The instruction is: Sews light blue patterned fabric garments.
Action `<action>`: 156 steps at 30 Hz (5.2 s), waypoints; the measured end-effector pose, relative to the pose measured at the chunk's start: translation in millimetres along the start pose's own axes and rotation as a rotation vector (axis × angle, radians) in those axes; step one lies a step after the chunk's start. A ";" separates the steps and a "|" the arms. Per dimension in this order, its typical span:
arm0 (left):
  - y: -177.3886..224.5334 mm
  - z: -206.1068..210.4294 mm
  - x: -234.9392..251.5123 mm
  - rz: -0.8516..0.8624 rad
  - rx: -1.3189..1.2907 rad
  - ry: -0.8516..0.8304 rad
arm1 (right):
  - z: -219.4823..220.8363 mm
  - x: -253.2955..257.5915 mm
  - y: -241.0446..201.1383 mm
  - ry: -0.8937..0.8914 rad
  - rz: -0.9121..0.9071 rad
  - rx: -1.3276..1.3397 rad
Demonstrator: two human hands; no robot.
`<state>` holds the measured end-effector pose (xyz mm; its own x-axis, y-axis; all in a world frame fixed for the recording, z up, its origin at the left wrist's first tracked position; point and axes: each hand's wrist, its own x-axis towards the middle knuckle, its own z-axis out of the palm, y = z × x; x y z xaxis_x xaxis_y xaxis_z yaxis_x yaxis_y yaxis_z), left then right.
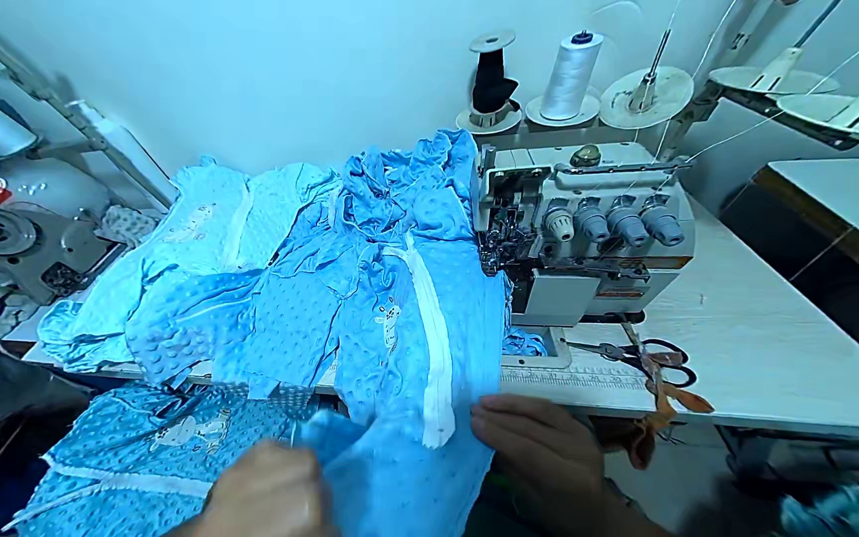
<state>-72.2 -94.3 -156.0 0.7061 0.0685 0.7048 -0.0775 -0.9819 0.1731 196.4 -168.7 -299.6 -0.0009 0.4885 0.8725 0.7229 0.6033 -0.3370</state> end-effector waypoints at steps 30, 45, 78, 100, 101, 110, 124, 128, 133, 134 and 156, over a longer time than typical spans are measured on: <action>-278.9 153.8 94.1 -0.488 -0.435 0.192 | 5.2 70.9 104.2 -0.007 0.144 0.106; -62.7 80.7 59.7 0.445 0.147 0.052 | -20.6 87.8 47.2 -0.105 0.136 0.119; -194.0 106.7 75.7 -0.079 -0.146 -0.421 | -5.5 13.5 50.5 -0.007 0.108 0.212; -314.5 131.0 94.5 -0.075 -0.031 -0.260 | 1.3 76.3 100.4 -0.150 -0.049 -0.489; -315.5 130.3 93.9 -0.091 -0.019 -0.264 | 3.4 75.6 101.0 -0.139 -0.050 -0.509; -210.0 105.6 85.5 -0.579 0.337 -0.475 | 2.7 50.6 93.7 -0.031 0.086 -0.432; -149.9 75.3 104.1 -0.354 0.138 -0.614 | 21.3 61.6 33.0 0.109 1.203 0.550; -151.2 76.3 113.5 -0.863 0.323 -0.848 | 19.6 52.8 30.9 0.267 1.253 0.526; -133.3 46.1 101.9 -1.091 0.250 -1.031 | 19.7 56.4 23.5 0.083 1.327 0.699; -127.8 33.1 98.7 -1.026 0.175 -0.990 | 21.3 59.4 22.1 0.065 1.359 0.791; -108.9 68.8 105.3 -0.056 0.252 -0.466 | 35.1 64.2 13.5 0.569 1.264 0.843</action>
<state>59.1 7.6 -148.0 0.9465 0.0926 0.3092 0.1003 -0.9949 -0.0090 181.9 -107.0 -260.5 0.6485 0.7461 -0.1507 -0.5002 0.2685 -0.8233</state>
